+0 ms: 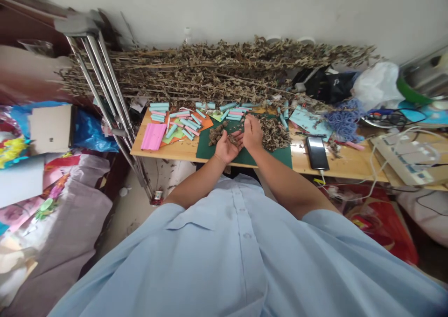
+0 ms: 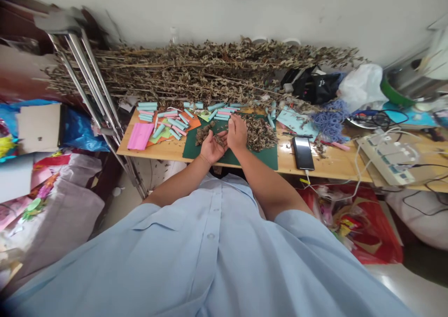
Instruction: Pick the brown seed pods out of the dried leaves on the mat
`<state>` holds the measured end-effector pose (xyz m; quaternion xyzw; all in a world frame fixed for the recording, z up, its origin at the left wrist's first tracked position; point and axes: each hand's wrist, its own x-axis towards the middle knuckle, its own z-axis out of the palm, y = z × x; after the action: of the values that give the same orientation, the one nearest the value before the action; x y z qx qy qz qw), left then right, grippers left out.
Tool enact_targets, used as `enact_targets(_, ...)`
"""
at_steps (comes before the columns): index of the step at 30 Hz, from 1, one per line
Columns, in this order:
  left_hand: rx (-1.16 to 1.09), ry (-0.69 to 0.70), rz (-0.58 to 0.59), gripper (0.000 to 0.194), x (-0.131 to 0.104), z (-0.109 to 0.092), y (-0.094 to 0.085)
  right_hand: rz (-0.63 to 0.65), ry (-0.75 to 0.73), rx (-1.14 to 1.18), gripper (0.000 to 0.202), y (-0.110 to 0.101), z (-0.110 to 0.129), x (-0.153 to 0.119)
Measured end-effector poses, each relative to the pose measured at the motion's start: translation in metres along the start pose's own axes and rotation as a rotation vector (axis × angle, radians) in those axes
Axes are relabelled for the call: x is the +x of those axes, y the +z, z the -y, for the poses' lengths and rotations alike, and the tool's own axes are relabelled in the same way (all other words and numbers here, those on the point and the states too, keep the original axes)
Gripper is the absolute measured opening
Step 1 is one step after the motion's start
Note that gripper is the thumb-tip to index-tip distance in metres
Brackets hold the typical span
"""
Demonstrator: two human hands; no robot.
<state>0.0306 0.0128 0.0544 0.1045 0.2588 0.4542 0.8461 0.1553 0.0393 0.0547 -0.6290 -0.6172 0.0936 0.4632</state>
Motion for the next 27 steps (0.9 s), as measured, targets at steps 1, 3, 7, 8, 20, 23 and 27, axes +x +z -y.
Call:
enact_targets(1, -0.001, 0.0, -0.015, 0.058, -0.001, 0.0, 0.001, 0.002, -0.001, 0.018, 0.052, -0.007, 0.0, -0.003)
enact_targets(3, -0.003, 0.008, -0.033, 0.057, -0.002, 0.0, 0.003, 0.015, -0.019, 0.016, 0.045, -0.019, 0.0, -0.015)
enact_targets(7, 0.02, 0.008, -0.02, 0.05, -0.002, 0.0, 0.002, 0.144, -0.158, -0.018, 0.03, -0.035, 0.003, -0.047)
enact_targets(8, 0.026, 0.011, -0.013, 0.046, -0.002, 0.0, 0.002, 0.172, -0.198, -0.022, 0.028, -0.037, 0.003, -0.054)
enact_targets(20, 0.053, 0.009, 0.0, 0.036, -0.008, 0.005, 0.007, 0.171, -0.134, -0.042, 0.026, -0.034, -0.001, -0.063)
enact_targets(23, 0.082, -0.014, -0.018, 0.036, -0.009, 0.002, 0.003, 0.151, -0.086, 0.047, 0.022, -0.035, -0.002, -0.059)
enact_targets(27, 0.153, -0.061, -0.026, 0.031, -0.012, -0.006, -0.007, 0.222, -0.032, 0.162, 0.022, -0.046, -0.007, -0.05)
